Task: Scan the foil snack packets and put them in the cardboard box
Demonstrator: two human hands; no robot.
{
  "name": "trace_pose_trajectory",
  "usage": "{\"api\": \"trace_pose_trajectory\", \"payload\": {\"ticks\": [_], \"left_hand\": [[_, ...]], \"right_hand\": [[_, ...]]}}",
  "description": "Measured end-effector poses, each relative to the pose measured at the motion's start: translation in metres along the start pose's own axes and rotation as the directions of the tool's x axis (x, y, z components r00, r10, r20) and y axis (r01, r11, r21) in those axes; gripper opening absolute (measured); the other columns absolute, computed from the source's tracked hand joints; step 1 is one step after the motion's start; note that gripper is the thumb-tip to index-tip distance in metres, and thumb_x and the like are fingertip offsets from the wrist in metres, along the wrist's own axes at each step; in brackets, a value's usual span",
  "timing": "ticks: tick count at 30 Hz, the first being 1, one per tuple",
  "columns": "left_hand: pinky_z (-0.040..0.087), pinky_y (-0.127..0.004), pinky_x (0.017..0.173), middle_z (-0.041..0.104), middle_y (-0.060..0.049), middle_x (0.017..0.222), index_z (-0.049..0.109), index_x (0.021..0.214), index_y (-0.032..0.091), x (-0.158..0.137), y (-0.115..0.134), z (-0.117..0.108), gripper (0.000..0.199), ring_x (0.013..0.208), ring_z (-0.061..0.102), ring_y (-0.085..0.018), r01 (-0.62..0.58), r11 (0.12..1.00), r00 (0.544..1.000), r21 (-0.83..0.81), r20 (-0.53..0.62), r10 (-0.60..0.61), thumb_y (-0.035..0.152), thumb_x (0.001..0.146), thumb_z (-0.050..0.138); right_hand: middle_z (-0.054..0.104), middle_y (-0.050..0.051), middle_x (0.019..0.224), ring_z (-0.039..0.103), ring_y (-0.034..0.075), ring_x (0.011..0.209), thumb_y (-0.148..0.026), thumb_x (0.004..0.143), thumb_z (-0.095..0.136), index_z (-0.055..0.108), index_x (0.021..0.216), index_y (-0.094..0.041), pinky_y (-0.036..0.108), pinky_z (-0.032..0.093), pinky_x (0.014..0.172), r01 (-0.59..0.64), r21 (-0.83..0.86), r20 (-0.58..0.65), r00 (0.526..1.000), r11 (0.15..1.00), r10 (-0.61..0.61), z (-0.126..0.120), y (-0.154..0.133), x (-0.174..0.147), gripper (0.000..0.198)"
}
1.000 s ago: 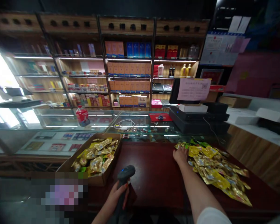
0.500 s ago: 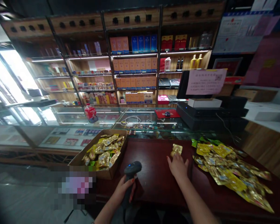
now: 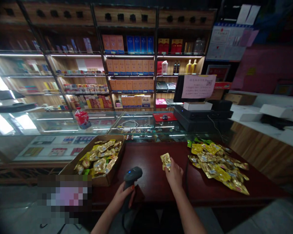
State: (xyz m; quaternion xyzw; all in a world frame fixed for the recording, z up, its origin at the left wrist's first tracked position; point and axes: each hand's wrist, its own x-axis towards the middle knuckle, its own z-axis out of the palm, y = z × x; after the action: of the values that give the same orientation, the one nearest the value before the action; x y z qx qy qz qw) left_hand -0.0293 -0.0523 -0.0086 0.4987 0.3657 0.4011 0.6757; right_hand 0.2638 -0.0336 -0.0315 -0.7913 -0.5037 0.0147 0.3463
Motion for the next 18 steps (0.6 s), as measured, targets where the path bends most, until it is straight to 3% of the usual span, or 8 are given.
{"api": "trace_pose_trajectory", "payload": {"ticks": [4, 7, 13, 18], "left_hand": [[0.032, -0.018, 0.033, 0.059, 0.005, 0.049, 0.055, 0.091, 0.019, 0.003, -0.002, -0.003, 0.052, 0.031, 0.047, -0.009, 0.018, 1.000, 0.998, 0.017, 0.053, -0.018, 0.063, 0.076, 0.078], [0.030, -0.018, 0.032, 0.057, 0.005, 0.047, 0.058, 0.093, 0.017, 0.005, -0.005, -0.007, 0.058, 0.029, 0.045, -0.009, 0.017, 0.999, 0.994, 0.044, 0.108, -0.021, 0.067, 0.072, 0.079], [0.028, -0.019, 0.032, 0.056, 0.004, 0.044, 0.061, 0.084, 0.016, 0.007, -0.003, -0.008, 0.053, 0.029, 0.045, -0.009, 0.036, 0.997, 0.989, 0.075, 0.138, -0.046, 0.065, 0.073, 0.079], [0.027, -0.019, 0.034, 0.054, 0.004, 0.043, 0.062, 0.079, 0.016, 0.001, 0.009, -0.003, 0.048, 0.030, 0.044, -0.009, 0.021, 0.996, 0.980, 0.087, 0.195, -0.038, 0.061, 0.078, 0.077]], "right_hand": [[0.067, 0.015, 0.130, 0.067, 0.029, 0.118, -0.034, 0.091, 0.047, 0.059, 0.138, -0.020, 0.042, 0.053, 0.102, 0.001, 0.394, -0.054, 0.998, 0.919, 0.022, 0.014, -0.004, -0.004, 0.051], [0.068, 0.014, 0.127, 0.069, 0.029, 0.114, -0.038, 0.088, 0.053, 0.064, 0.134, -0.021, 0.044, 0.056, 0.100, 0.031, 0.531, -0.069, 0.998, 0.847, 0.007, 0.024, -0.010, -0.010, 0.051], [0.069, 0.013, 0.125, 0.074, 0.028, 0.105, -0.038, 0.086, 0.060, 0.068, 0.130, -0.024, 0.043, 0.063, 0.091, 0.061, 0.680, -0.052, 0.998, 0.731, -0.035, 0.033, -0.008, -0.016, 0.047], [0.069, 0.012, 0.124, 0.072, 0.028, 0.109, -0.033, 0.087, 0.056, 0.065, 0.134, -0.024, 0.044, 0.062, 0.094, 0.068, 0.628, -0.035, 0.998, 0.775, -0.059, 0.037, -0.005, -0.015, 0.049]]}}
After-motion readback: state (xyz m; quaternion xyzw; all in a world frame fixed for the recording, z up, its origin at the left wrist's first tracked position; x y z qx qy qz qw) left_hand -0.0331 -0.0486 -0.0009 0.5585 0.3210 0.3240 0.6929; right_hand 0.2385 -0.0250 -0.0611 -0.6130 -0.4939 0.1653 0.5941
